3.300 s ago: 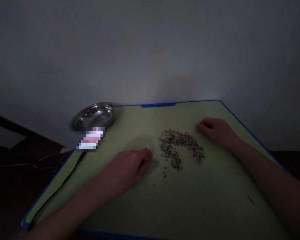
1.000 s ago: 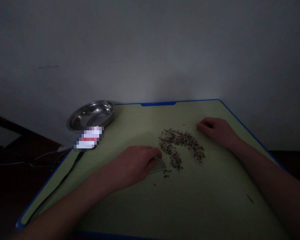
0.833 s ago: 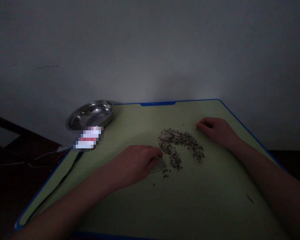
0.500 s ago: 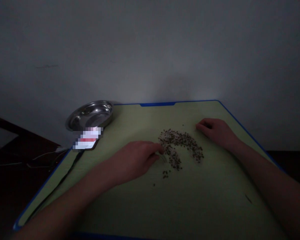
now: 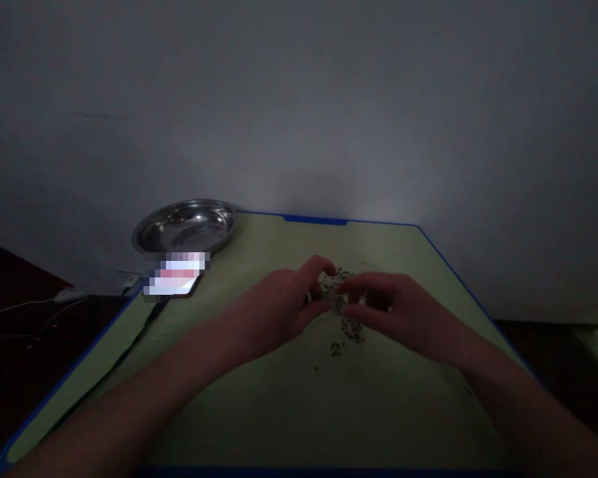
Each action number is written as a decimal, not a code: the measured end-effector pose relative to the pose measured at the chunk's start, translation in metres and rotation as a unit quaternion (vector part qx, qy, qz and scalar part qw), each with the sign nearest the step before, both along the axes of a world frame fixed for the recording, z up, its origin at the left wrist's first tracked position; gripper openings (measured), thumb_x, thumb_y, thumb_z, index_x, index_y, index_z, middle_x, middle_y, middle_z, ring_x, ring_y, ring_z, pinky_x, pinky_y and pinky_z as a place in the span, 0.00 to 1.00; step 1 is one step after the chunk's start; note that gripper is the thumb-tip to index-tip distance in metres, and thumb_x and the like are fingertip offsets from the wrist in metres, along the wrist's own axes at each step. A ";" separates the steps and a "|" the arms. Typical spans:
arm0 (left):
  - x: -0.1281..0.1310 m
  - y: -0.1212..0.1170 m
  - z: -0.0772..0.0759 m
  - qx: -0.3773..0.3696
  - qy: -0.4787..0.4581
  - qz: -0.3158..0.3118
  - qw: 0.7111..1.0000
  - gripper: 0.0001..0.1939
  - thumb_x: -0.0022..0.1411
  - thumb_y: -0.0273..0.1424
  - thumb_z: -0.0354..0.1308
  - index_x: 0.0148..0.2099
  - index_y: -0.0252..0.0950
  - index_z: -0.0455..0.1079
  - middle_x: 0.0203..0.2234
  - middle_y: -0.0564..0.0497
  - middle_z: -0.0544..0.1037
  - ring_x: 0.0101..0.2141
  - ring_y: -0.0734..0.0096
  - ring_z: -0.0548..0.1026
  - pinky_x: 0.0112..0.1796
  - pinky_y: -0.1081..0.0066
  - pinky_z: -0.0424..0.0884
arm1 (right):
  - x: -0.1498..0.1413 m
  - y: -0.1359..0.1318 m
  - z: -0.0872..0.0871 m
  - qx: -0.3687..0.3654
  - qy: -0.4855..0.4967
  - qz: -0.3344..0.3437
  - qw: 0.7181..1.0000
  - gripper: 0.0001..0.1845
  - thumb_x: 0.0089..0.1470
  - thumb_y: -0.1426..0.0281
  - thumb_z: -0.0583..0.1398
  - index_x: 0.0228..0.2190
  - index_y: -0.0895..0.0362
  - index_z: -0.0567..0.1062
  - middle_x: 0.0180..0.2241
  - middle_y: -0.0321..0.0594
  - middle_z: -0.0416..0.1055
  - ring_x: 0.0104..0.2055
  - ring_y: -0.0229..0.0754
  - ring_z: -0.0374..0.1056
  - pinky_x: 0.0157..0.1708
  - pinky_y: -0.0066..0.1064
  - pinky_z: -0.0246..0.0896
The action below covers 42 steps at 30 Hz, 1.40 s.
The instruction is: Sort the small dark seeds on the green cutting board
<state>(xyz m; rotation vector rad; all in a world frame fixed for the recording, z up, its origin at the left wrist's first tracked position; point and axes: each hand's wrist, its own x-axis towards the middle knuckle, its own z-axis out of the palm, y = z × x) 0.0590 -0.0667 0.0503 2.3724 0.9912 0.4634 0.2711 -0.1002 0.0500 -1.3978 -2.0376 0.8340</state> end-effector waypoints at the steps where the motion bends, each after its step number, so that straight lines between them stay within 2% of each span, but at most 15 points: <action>1: 0.000 -0.001 0.001 0.003 -0.009 -0.013 1.000 0.18 0.63 0.32 0.55 0.54 0.39 0.58 0.27 0.54 0.78 0.25 0.74 0.72 0.29 0.72 0.64 | -0.009 -0.005 0.004 -0.001 -0.004 0.007 1.000 0.11 0.53 0.65 0.61 0.39 0.54 0.78 0.23 0.32 0.70 0.22 0.34 0.60 0.21 0.26 0.53; 6: -0.005 -0.009 0.004 0.029 -0.024 -0.060 0.997 0.14 0.65 0.34 0.53 0.52 0.41 0.60 0.30 0.54 0.79 0.26 0.74 0.73 0.28 0.73 0.62 | -0.024 -0.015 0.009 0.042 -0.028 -0.026 0.998 0.05 0.53 0.67 0.62 0.32 0.54 0.77 0.26 0.33 0.69 0.25 0.34 0.60 0.23 0.27 0.53; 8: -0.011 -0.011 0.004 0.037 -0.030 -0.064 0.997 0.15 0.64 0.34 0.54 0.53 0.41 0.60 0.30 0.54 0.79 0.26 0.73 0.73 0.28 0.73 0.62 | -0.024 -0.017 0.010 0.048 -0.043 -0.018 0.998 0.03 0.53 0.69 0.62 0.29 0.55 0.76 0.26 0.33 0.68 0.26 0.34 0.60 0.25 0.27 0.54; 10: -0.017 -0.010 0.003 0.046 -0.037 -0.057 0.997 0.15 0.62 0.34 0.56 0.51 0.41 0.63 0.29 0.55 0.78 0.26 0.74 0.73 0.28 0.73 0.62 | -0.024 -0.019 0.011 0.035 -0.046 -0.009 0.998 0.05 0.55 0.71 0.61 0.26 0.55 0.74 0.25 0.32 0.68 0.27 0.34 0.61 0.26 0.27 0.54; 13: -0.026 -0.006 -0.003 0.070 -0.023 -0.048 0.996 0.06 0.63 0.34 0.55 0.40 0.38 0.70 0.27 0.55 0.77 0.26 0.75 0.72 0.28 0.74 0.62 | -0.026 -0.022 0.011 0.016 -0.030 -0.038 0.999 0.06 0.56 0.71 0.58 0.27 0.55 0.72 0.24 0.32 0.68 0.27 0.35 0.62 0.26 0.27 0.55; 15: -0.028 -0.004 -0.009 0.077 -0.028 -0.052 0.995 0.08 0.64 0.32 0.52 0.35 0.37 0.71 0.26 0.54 0.77 0.26 0.76 0.72 0.29 0.74 0.62 | -0.028 -0.024 0.008 0.017 -0.025 -0.061 0.998 0.05 0.56 0.71 0.58 0.28 0.55 0.71 0.25 0.33 0.68 0.26 0.35 0.62 0.25 0.27 0.55; 18: -0.027 -0.005 -0.017 0.081 -0.062 -0.044 0.994 0.08 0.64 0.30 0.52 0.35 0.37 0.71 0.26 0.54 0.76 0.27 0.76 0.72 0.30 0.74 0.63 | -0.035 -0.027 0.002 0.011 -0.044 -0.068 0.997 0.03 0.54 0.69 0.59 0.32 0.55 0.73 0.28 0.34 0.70 0.25 0.34 0.61 0.25 0.28 0.55; 21: -0.023 -0.010 -0.019 0.080 -0.100 -0.042 0.991 0.05 0.63 0.30 0.54 0.38 0.38 0.70 0.26 0.55 0.75 0.25 0.78 0.70 0.29 0.74 0.62 | -0.042 -0.027 -0.004 -0.016 -0.058 -0.051 0.997 0.09 0.52 0.67 0.62 0.37 0.54 0.75 0.30 0.34 0.72 0.25 0.34 0.62 0.25 0.28 0.55; 25: -0.019 -0.014 -0.013 0.086 -0.133 -0.053 0.986 0.04 0.63 0.31 0.54 0.39 0.38 0.69 0.25 0.56 0.75 0.24 0.78 0.69 0.28 0.75 0.62 | -0.043 -0.026 -0.006 -0.014 -0.056 -0.030 0.998 0.05 0.54 0.69 0.60 0.29 0.55 0.76 0.24 0.33 0.70 0.26 0.35 0.62 0.26 0.28 0.54; 27: -0.020 -0.009 -0.010 0.094 -0.136 -0.040 0.985 0.06 0.63 0.34 0.55 0.40 0.38 0.69 0.26 0.56 0.75 0.25 0.78 0.69 0.28 0.75 0.63 | -0.035 -0.028 -0.007 0.006 -0.050 -0.037 0.998 0.07 0.54 0.69 0.60 0.26 0.55 0.76 0.24 0.33 0.69 0.27 0.36 0.63 0.27 0.29 0.55; 30: -0.025 0.011 -0.010 0.106 -0.119 0.013 0.987 0.09 0.64 0.35 0.52 0.36 0.36 0.70 0.27 0.54 0.75 0.26 0.76 0.69 0.29 0.73 0.63 | -0.015 -0.035 -0.011 0.012 -0.032 -0.090 0.995 0.06 0.55 0.69 0.58 0.33 0.55 0.76 0.25 0.34 0.69 0.27 0.37 0.63 0.27 0.29 0.57; 32: -0.028 0.028 -0.016 0.109 -0.089 0.049 0.989 0.11 0.64 0.35 0.50 0.33 0.36 0.70 0.25 0.53 0.75 0.25 0.76 0.69 0.29 0.72 0.62 | 0.000 -0.042 -0.015 0.010 -0.036 -0.120 0.992 0.07 0.56 0.68 0.57 0.37 0.54 0.74 0.24 0.33 0.68 0.27 0.38 0.63 0.26 0.30 0.58; 36: -0.035 0.056 -0.037 0.105 -0.037 0.089 0.990 0.11 0.62 0.35 0.50 0.34 0.35 0.69 0.27 0.51 0.75 0.27 0.74 0.70 0.29 0.72 0.62 | 0.015 -0.056 -0.027 0.016 -0.065 -0.142 0.988 0.03 0.57 0.69 0.56 0.32 0.54 0.70 0.26 0.34 0.66 0.29 0.39 0.64 0.28 0.31 0.60; 39: -0.041 0.063 -0.049 0.100 -0.016 0.109 0.989 0.10 0.63 0.36 0.49 0.36 0.36 0.68 0.28 0.51 0.75 0.27 0.73 0.70 0.29 0.71 0.62 | 0.016 -0.064 -0.036 0.000 -0.092 -0.145 0.985 0.04 0.56 0.71 0.55 0.29 0.53 0.68 0.25 0.34 0.66 0.28 0.39 0.63 0.27 0.31 0.59; 42: -0.048 0.062 -0.052 0.097 0.006 0.122 0.988 0.10 0.62 0.36 0.49 0.36 0.36 0.68 0.28 0.50 0.75 0.27 0.72 0.70 0.29 0.71 0.62 | 0.014 -0.066 -0.044 -0.017 -0.102 -0.147 0.984 0.03 0.57 0.71 0.54 0.31 0.54 0.68 0.27 0.36 0.67 0.30 0.41 0.64 0.29 0.32 0.60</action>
